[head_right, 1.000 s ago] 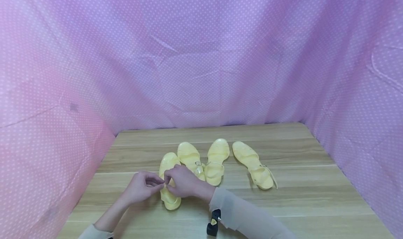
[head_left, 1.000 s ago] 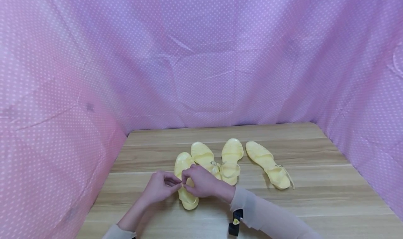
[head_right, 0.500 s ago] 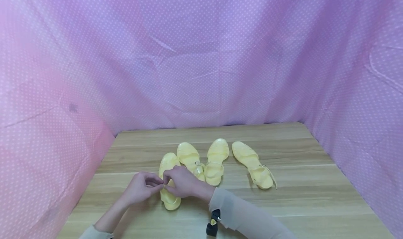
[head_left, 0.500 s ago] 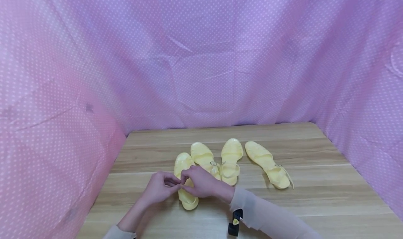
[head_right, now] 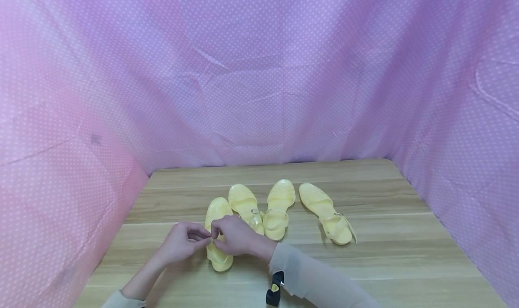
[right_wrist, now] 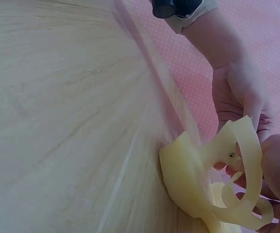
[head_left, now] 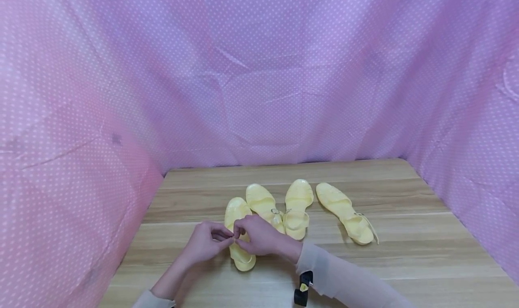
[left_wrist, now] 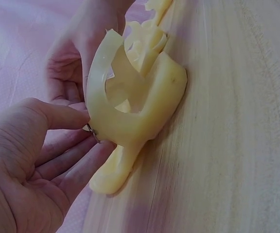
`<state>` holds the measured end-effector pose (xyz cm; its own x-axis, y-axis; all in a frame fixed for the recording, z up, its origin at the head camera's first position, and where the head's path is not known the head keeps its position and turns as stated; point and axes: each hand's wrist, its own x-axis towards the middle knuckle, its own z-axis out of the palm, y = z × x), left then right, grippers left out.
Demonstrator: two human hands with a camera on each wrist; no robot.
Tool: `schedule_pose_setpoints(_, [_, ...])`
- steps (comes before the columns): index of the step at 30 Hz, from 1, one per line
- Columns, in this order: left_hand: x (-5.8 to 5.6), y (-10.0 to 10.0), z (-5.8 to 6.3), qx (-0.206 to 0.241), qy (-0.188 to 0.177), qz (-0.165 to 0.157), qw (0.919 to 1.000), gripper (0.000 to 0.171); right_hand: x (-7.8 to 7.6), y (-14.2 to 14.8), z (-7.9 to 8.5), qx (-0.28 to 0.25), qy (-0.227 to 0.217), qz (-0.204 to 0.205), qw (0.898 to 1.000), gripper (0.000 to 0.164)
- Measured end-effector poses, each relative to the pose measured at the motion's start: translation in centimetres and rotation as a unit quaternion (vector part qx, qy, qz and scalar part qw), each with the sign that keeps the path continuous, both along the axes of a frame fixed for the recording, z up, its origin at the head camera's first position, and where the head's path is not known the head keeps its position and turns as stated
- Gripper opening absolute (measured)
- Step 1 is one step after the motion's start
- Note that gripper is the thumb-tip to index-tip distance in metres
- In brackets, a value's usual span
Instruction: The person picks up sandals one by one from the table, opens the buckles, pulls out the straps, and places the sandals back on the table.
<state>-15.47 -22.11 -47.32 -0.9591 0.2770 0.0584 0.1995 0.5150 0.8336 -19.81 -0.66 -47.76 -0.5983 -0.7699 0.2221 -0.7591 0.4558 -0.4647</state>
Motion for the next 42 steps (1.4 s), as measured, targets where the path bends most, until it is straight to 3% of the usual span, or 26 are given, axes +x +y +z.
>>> schedule_pose_setpoints(14, [-0.1,0.0,-0.1,-0.004,0.000,0.002,1.0000,0.009,0.1,0.0,0.0,-0.006,0.007,-0.001,1.000,0.007])
schedule_pose_setpoints(18, [-0.5,-0.2,0.9,-0.023,-0.017,0.026,0.9992,0.017,1.0,0.4,-0.1,-0.039,-0.001,-0.012,0.999,0.014])
schedule_pose_setpoints(21, [-1.9,-0.2,2.6,-0.052,-0.019,0.071,0.9959,0.024,2.2,1.0,-0.2,-0.059,-0.009,-0.012,0.998,0.039])
schedule_pose_setpoints(24, [-4.2,0.1,3.8,-0.100,-0.008,0.096,0.9903,0.035,3.9,1.7,-0.4,-0.043,-0.014,-0.007,0.999,0.069])
schedule_pose_setpoints(27, [-6.7,0.4,3.8,-0.167,-0.009,0.083,0.9825,0.050,5.3,2.1,-1.0,-0.010,0.000,-0.019,1.000,0.092])
schedule_pose_setpoints(29, [-8.0,0.6,2.9,-0.206,-0.020,0.068,0.9761,0.060,5.9,1.9,-1.5,0.008,0.013,-0.033,0.999,0.098])
schedule_pose_setpoints(32, [-9.4,1.1,1.4,-0.228,-0.027,0.042,0.9724,0.064,6.2,1.4,-2.4,0.015,0.043,-0.048,0.998,0.096])
schedule_pose_setpoints(36, [-10.5,1.7,0.3,-0.211,-0.023,0.035,0.9766,0.057,5.6,0.4,-3.0,0.002,0.073,-0.044,0.996,0.083])
schedule_pose_setpoints(39, [-11.6,1.6,0.7,-0.215,-0.018,0.038,0.9757,0.056,4.6,-0.7,-2.8,-0.008,0.080,-0.040,0.996,0.079])
schedule_pose_setpoints(42, [-13.0,0.9,1.8,-0.242,-0.017,0.037,0.9696,0.057,3.3,-2.2,-2.2,-0.007,0.093,-0.040,0.995,0.077])
